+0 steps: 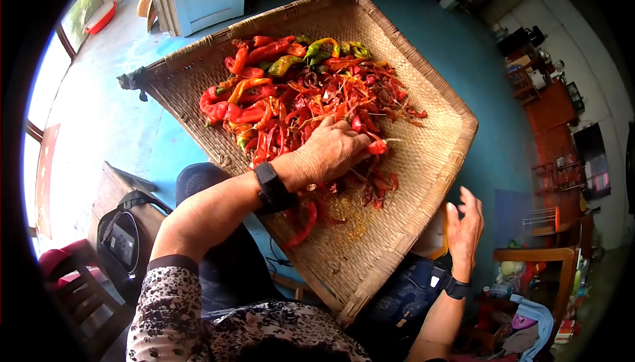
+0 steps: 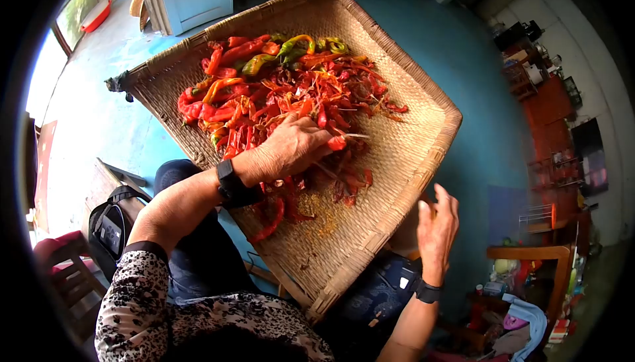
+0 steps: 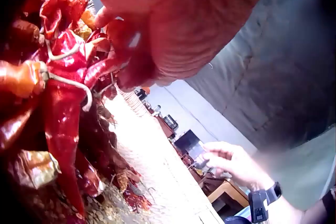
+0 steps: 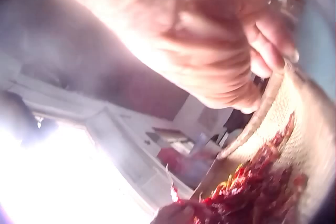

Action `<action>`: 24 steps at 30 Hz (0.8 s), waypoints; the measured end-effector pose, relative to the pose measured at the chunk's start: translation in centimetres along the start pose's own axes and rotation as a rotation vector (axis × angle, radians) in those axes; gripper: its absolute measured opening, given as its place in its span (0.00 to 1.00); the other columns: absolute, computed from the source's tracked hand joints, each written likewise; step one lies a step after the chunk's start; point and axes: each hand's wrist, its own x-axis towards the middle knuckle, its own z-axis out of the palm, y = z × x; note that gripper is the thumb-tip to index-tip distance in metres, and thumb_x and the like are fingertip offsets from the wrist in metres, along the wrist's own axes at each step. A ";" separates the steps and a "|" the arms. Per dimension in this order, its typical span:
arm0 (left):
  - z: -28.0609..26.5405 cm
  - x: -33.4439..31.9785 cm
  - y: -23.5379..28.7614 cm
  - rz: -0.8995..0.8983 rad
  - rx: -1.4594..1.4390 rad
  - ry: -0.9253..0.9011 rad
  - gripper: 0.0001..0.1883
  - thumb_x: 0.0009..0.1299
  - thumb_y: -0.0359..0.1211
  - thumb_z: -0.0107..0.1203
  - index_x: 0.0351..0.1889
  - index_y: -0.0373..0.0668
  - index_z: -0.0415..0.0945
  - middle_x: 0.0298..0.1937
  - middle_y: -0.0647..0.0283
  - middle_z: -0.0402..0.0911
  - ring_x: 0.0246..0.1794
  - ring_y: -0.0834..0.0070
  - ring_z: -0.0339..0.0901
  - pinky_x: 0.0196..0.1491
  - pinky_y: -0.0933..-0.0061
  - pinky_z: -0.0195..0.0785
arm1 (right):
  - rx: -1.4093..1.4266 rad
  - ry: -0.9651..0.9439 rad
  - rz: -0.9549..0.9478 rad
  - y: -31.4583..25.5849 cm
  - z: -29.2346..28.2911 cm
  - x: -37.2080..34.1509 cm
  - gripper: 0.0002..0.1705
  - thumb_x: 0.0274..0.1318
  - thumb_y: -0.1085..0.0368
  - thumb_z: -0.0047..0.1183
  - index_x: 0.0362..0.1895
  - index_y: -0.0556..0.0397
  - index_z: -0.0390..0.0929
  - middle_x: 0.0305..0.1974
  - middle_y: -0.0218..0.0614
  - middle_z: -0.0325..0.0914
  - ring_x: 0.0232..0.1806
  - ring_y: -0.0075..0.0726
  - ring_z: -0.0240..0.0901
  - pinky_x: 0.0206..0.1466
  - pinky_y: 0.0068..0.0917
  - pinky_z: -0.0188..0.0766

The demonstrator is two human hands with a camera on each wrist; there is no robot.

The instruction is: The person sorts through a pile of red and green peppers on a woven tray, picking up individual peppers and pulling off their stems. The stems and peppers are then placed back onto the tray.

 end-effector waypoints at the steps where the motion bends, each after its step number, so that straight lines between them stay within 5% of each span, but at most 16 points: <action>1: -0.2 0.0 0.6 -0.001 0.010 -0.020 0.11 0.71 0.43 0.49 0.36 0.46 0.74 0.28 0.66 0.78 0.40 0.66 0.74 0.52 0.58 0.61 | 0.208 -0.101 0.030 -1.7 0.7 0.5 0.22 0.52 0.71 0.57 0.53 0.58 0.72 0.45 0.47 0.76 0.35 0.42 0.76 0.40 0.35 0.74; 5: -0.2 -0.2 1.8 0.084 -0.035 -0.005 0.08 0.68 0.41 0.52 0.37 0.48 0.74 0.29 0.66 0.79 0.40 0.67 0.74 0.54 0.58 0.61 | 0.700 -0.379 0.046 -7.5 5.6 1.6 0.26 0.54 0.65 0.60 0.58 0.56 0.71 0.42 0.40 0.78 0.34 0.26 0.75 0.37 0.25 0.73; 11: -1.2 -1.6 2.6 0.009 -0.015 -0.230 0.08 0.65 0.37 0.57 0.35 0.45 0.74 0.29 0.66 0.74 0.38 0.68 0.73 0.50 0.64 0.64 | 0.768 -0.296 -0.088 -8.6 10.1 1.9 0.07 0.58 0.67 0.57 0.36 0.58 0.75 0.31 0.30 0.74 0.30 0.21 0.70 0.33 0.21 0.68; 13: -0.8 -1.9 2.9 0.013 -0.072 -0.102 0.07 0.67 0.37 0.56 0.34 0.45 0.74 0.28 0.66 0.73 0.37 0.68 0.73 0.48 0.64 0.65 | 0.933 -0.226 0.004 -9.1 8.1 2.4 0.05 0.58 0.69 0.55 0.34 0.58 0.75 0.32 0.28 0.73 0.30 0.19 0.68 0.31 0.20 0.66; 19: -2.4 -1.6 1.5 0.079 0.026 -0.113 0.17 0.57 0.29 0.56 0.47 0.44 0.74 0.53 0.57 0.71 0.52 0.60 0.69 0.53 0.60 0.66 | 0.494 0.454 0.207 -1.1 2.4 1.8 0.10 0.65 0.63 0.51 0.35 0.58 0.74 0.28 0.24 0.72 0.28 0.17 0.65 0.30 0.20 0.63; 21: -3.0 -1.4 0.7 0.060 0.185 -0.041 0.18 0.58 0.29 0.56 0.48 0.44 0.74 0.56 0.57 0.70 0.54 0.60 0.68 0.54 0.61 0.66 | 0.416 0.322 0.303 2.8 2.1 1.0 0.11 0.63 0.62 0.52 0.36 0.60 0.73 0.28 0.29 0.74 0.26 0.23 0.67 0.31 0.24 0.66; 24: -3.4 -0.9 -0.3 -0.029 0.225 0.024 0.20 0.57 0.30 0.60 0.49 0.45 0.74 0.58 0.57 0.69 0.56 0.59 0.67 0.55 0.60 0.65 | -0.144 -0.155 0.482 3.5 1.4 0.7 0.14 0.56 0.62 0.57 0.41 0.60 0.76 0.32 0.48 0.78 0.30 0.49 0.74 0.35 0.37 0.69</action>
